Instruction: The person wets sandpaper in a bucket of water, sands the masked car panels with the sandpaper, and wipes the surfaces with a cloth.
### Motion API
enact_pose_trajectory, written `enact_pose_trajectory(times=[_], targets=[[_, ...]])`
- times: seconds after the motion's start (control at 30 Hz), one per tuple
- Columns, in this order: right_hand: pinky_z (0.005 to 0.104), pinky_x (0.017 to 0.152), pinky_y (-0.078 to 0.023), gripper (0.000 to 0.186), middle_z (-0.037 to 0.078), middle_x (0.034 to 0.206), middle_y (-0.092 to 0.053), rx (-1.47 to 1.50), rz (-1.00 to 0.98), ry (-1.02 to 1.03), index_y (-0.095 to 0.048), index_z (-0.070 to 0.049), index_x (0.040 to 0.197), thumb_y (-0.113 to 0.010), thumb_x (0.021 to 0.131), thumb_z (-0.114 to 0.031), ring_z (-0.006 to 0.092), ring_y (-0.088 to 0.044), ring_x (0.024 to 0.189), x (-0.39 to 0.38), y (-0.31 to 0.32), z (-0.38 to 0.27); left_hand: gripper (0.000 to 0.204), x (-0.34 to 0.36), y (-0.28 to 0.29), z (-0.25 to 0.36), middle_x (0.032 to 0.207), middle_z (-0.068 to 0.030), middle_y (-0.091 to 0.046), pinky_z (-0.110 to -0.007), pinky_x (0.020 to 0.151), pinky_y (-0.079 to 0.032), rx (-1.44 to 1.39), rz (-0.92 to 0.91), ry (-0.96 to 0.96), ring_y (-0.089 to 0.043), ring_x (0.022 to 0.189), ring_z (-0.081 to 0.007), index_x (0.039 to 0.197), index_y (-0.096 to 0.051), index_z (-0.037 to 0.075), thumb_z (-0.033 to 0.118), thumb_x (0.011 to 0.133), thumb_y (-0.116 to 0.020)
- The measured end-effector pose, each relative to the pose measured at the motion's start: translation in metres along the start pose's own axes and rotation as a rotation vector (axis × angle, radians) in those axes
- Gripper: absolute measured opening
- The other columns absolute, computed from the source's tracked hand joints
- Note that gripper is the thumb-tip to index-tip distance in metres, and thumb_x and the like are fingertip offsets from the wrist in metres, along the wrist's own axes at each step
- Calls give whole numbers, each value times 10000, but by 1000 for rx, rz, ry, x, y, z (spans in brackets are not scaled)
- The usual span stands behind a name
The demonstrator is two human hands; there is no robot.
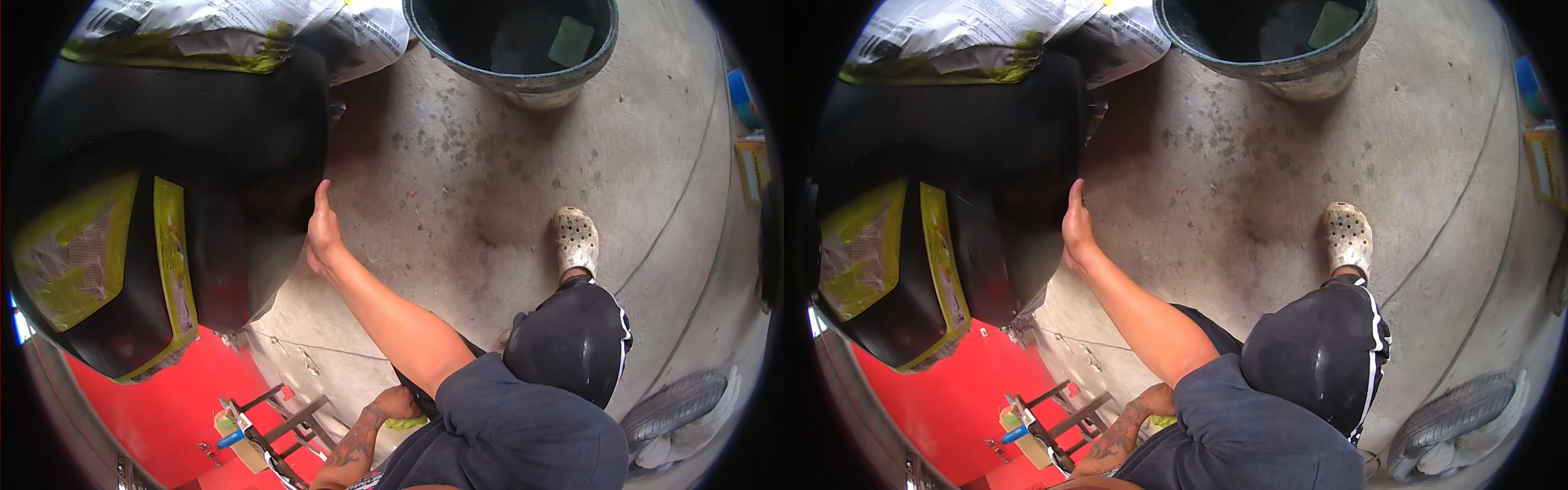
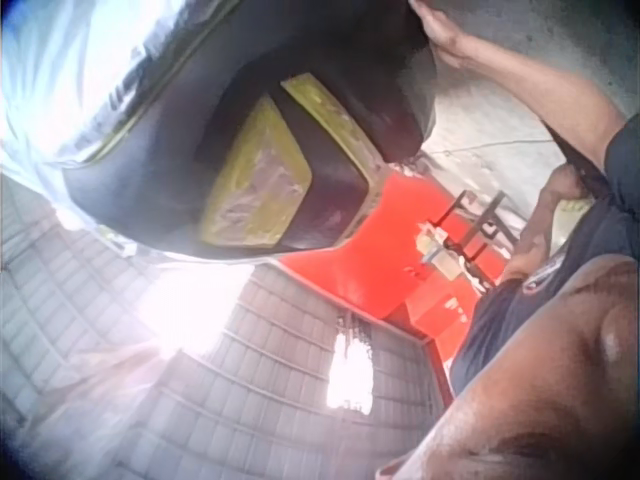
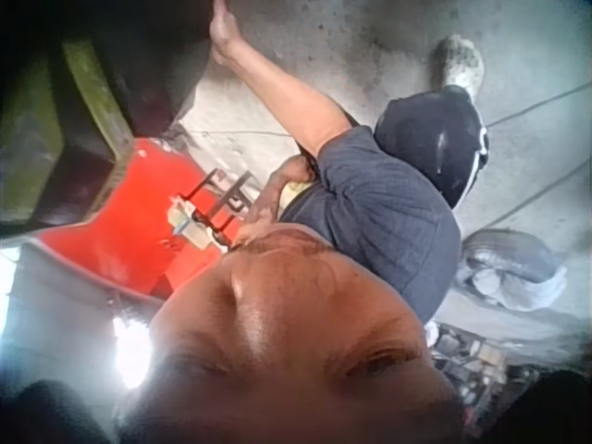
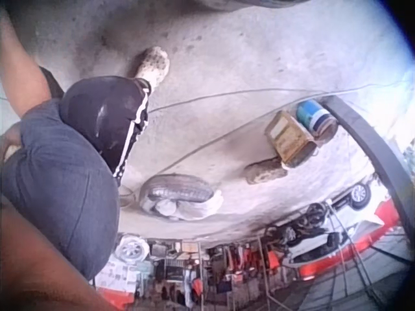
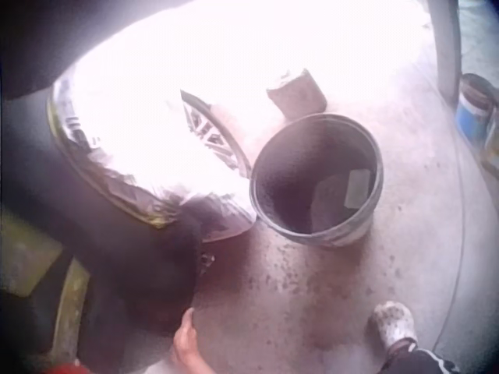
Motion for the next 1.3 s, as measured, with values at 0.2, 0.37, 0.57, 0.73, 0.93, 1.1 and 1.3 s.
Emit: enact_pose_trajectory(times=[0.2, 0.37, 0.57, 0.73, 0.93, 1.1, 1.3], targets=[[394, 1177, -215, 872, 149, 1588, -240, -309, -3, 235, -209, 9, 1526, -322, 979, -661, 260, -242, 1452, 57, -13, -100, 345, 4, -3, 4, 798, -227, -690, -426, 765, -550, 12, -84, 26, -684, 806, -362, 766, -730, 0, 332, 735, -643], [445, 1191, -128, 947, 139, 1613, -176, -284, 21, -41, -154, -20, 1547, -297, 938, -731, 263, -134, 1487, -7, -1, -34, 336, 3, -3, 3, 805, -205, -699, -425, 762, -549, -4, -88, 87, -684, 806, -353, 759, -736, 19, 342, 730, -648], [359, 1138, -243, 727, 180, 1475, -334, -409, 56, 184, -300, -32, 1502, -301, 1018, -574, 304, -324, 1380, 32, 26, -32, 354, 0, 16, 20, 794, -190, -700, -430, 749, -547, 77, -141, 91, -686, 804, -346, 755, -732, 26, 372, 741, -657], [416, 1147, -250, 695, 248, 1562, -233, -825, 162, 635, -201, 15, 1520, -406, 1024, -426, 403, -307, 1406, 67, -8, -82, 356, 3, -14, 4, 791, -177, -703, -431, 750, -546, 6, -60, 4, -687, 808, -341, 771, -732, 33, 381, 743, -666], [519, 1148, -195, 723, 270, 1586, -153, -1165, -2, 904, -158, 7, 1537, -516, 963, -247, 416, -218, 1456, -36, 13, 14, 351, -1, 18, 22, 848, -202, -703, -420, 770, -537, 32, -77, 25, -682, 815, -359, 865, -722, 26, 353, 744, -683], [505, 1106, -254, 586, 188, 1569, -285, -1086, 25, 849, -305, -72, 1517, -444, 1008, -329, 382, -266, 1445, 47, -9, -75, 323, -9, 20, 29, 757, -187, -691, -422, 726, -548, -1, -223, 140, -682, 764, -349, 735, -721, 32, 350, 737, -662], [552, 1143, -229, 629, 211, 1570, -266, -1102, -79, 940, -277, -13, 1508, -451, 999, -338, 400, -234, 1456, 40, -26, -76, 342, -10, 26, 31, 709, -181, -680, -420, 699, -547, 7, -199, 141, -678, 718, -347, 695, -712, 35, 367, 739, -642]])
Point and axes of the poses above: each hand's wrist, its own x-axis towards the middle knuckle, its own y-axis out of the back of the hand, z = x × y, the point moved 4 cm from there along x, towards the middle knuckle
